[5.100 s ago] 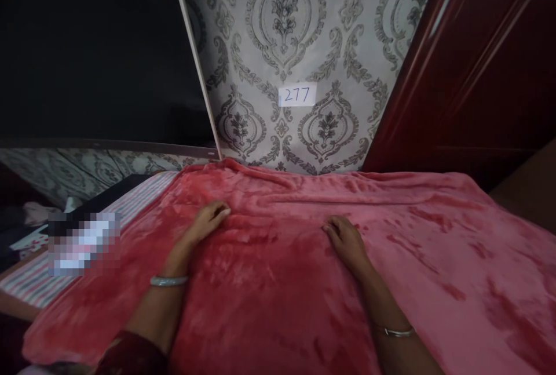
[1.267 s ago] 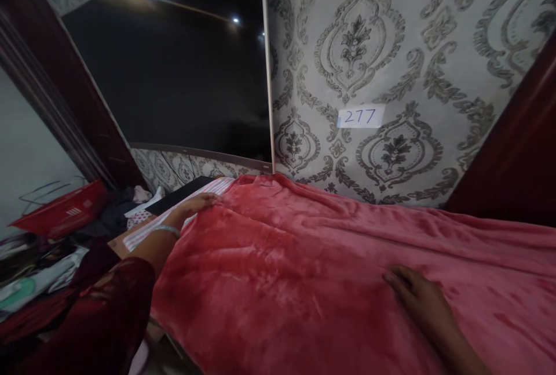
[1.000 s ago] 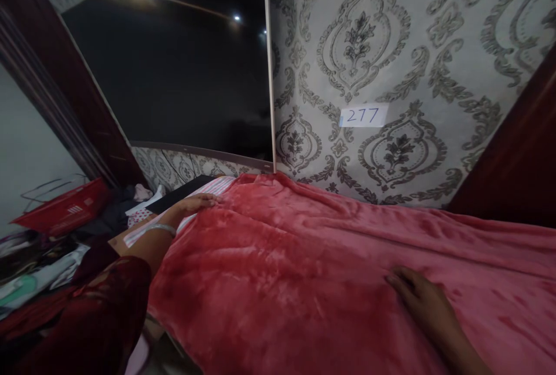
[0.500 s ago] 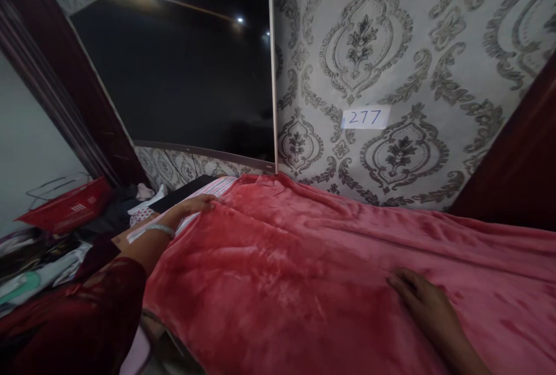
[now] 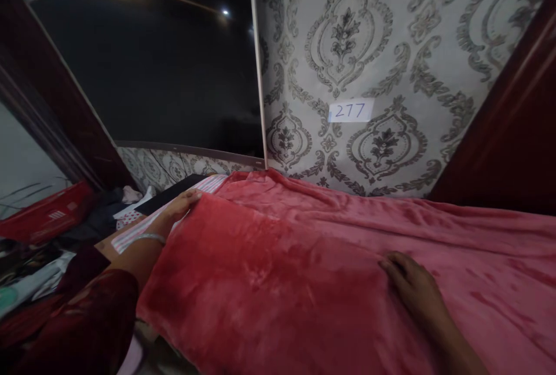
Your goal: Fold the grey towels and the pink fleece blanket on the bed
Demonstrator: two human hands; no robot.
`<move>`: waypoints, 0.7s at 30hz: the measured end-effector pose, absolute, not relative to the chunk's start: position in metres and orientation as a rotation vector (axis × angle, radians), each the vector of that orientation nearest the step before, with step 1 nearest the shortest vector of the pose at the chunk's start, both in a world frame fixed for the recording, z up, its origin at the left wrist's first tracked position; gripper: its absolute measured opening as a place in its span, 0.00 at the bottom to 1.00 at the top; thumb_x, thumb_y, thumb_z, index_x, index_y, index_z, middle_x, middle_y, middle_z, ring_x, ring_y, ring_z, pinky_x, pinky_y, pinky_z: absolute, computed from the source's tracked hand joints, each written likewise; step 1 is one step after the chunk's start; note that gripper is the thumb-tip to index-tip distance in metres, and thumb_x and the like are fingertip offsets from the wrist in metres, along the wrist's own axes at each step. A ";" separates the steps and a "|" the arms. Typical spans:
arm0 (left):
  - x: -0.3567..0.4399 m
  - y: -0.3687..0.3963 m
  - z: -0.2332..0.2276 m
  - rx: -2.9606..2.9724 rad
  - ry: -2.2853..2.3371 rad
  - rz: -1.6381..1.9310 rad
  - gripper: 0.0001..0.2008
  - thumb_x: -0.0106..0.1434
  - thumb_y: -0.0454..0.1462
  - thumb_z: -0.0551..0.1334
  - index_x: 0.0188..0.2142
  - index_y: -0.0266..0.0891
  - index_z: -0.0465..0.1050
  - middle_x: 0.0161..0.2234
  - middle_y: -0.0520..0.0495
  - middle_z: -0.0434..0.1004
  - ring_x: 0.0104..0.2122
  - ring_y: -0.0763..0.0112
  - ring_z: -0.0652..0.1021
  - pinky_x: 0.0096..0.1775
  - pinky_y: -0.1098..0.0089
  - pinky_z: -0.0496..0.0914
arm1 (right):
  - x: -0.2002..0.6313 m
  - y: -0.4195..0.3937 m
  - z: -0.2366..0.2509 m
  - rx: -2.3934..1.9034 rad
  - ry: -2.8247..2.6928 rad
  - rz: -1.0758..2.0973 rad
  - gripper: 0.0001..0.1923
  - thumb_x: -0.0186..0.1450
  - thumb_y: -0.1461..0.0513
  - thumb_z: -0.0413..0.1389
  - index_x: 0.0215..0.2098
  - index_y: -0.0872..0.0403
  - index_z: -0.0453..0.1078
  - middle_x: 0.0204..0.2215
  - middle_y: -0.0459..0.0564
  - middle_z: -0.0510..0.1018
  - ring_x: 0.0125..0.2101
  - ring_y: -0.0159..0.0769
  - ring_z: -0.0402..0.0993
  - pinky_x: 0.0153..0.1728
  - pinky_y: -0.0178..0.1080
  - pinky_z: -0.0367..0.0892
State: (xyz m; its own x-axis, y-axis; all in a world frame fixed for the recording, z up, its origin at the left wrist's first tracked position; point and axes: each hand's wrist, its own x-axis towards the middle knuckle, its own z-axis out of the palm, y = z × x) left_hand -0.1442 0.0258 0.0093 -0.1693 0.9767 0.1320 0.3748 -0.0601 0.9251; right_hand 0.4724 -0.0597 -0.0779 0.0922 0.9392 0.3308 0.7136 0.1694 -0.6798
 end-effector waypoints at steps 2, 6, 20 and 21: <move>-0.140 0.026 0.004 1.447 1.588 1.250 0.25 0.44 0.58 0.66 0.27 0.41 0.64 0.20 0.56 0.66 0.22 0.73 0.68 0.28 0.70 0.66 | 0.469 -0.064 -0.072 -1.590 -1.689 0.351 0.22 0.60 0.43 0.48 0.31 0.50 0.72 0.33 0.53 0.82 0.35 0.49 0.77 0.38 0.45 0.71; -0.139 0.028 0.001 1.467 1.654 1.293 0.26 0.46 0.59 0.63 0.29 0.41 0.63 0.22 0.55 0.66 0.22 0.72 0.68 0.27 0.70 0.66 | 0.467 -0.068 -0.064 -1.589 -1.669 0.331 0.20 0.62 0.44 0.48 0.30 0.49 0.69 0.30 0.51 0.81 0.33 0.46 0.77 0.34 0.42 0.70; -0.114 0.045 -0.004 1.806 2.543 0.642 0.16 0.67 0.41 0.50 0.42 0.36 0.73 0.38 0.33 0.79 0.42 0.50 0.78 0.42 0.59 0.68 | 0.469 -0.061 -0.076 -1.523 -1.714 0.423 0.17 0.62 0.47 0.50 0.29 0.50 0.70 0.28 0.50 0.80 0.30 0.43 0.76 0.31 0.40 0.67; -0.112 0.044 -0.006 1.822 2.559 0.572 0.16 0.68 0.41 0.50 0.42 0.35 0.73 0.38 0.32 0.79 0.42 0.50 0.79 0.42 0.59 0.69 | 0.470 -0.059 -0.080 -1.529 -1.729 0.423 0.17 0.62 0.47 0.50 0.29 0.50 0.70 0.29 0.50 0.80 0.31 0.44 0.76 0.32 0.40 0.67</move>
